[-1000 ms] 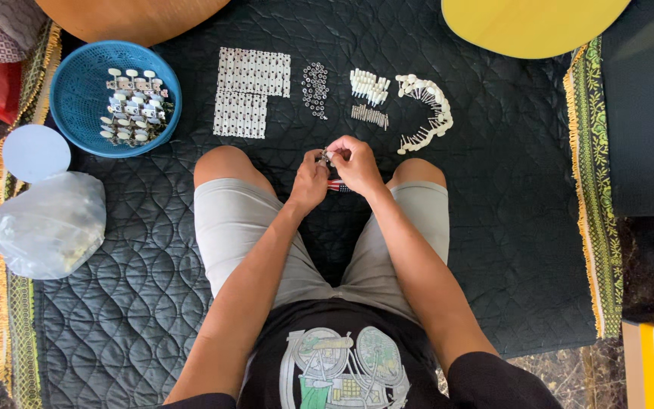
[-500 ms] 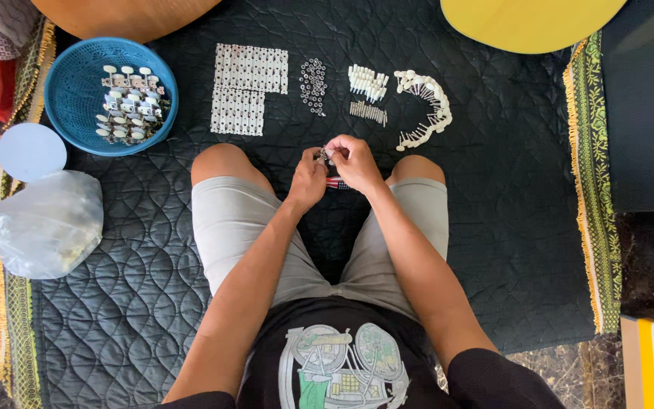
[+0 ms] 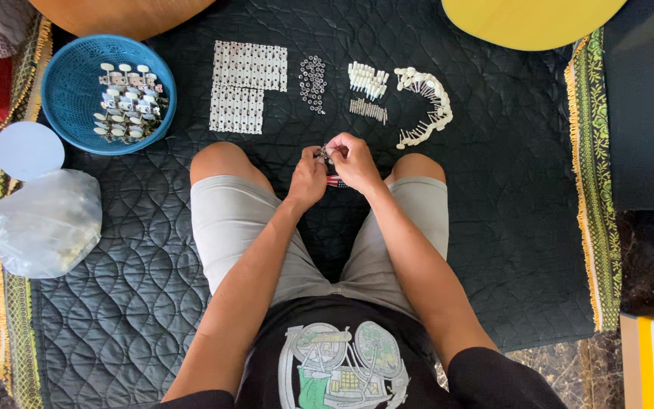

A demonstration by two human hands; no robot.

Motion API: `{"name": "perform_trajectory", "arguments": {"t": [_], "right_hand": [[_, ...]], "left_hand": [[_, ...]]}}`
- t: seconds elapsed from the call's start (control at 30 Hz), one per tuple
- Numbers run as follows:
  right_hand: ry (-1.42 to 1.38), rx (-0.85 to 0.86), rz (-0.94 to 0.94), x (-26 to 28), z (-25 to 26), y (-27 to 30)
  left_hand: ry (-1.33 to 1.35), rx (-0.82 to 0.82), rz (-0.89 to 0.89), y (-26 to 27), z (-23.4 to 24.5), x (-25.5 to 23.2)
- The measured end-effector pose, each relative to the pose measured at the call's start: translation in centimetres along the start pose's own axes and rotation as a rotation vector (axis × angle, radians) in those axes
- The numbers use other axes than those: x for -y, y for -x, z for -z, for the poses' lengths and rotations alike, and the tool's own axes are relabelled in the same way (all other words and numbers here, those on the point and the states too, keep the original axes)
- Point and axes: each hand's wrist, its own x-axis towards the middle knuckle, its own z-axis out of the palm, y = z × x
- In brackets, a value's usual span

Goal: The person sits on a mat and assembles small mechanical parts using a screwdriver. They pick up a metal component, insert a screw, and tighten it, repeating this process with several similar parts laid out on the mat.

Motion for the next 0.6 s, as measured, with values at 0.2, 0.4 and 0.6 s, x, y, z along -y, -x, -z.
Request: {"name": "perform_trajectory", "arguments": {"t": [0.2, 0.4, 0.6], "right_hand": [[-0.003, 0.011, 0.009, 0.4, 0.2, 0.0], [-0.026, 0.016, 0.008, 0.2, 0.1, 0.0], [-0.026, 0.015, -0.008, 0.8, 0.2, 0.3]], "left_hand": [[0.029, 0.01, 0.011, 0.4, 0.4, -1.3], [0.098, 0.03, 0.023, 0.1, 0.5, -0.8], [0.146, 0.063, 0.101, 0.0, 0.2, -0.7]]}}
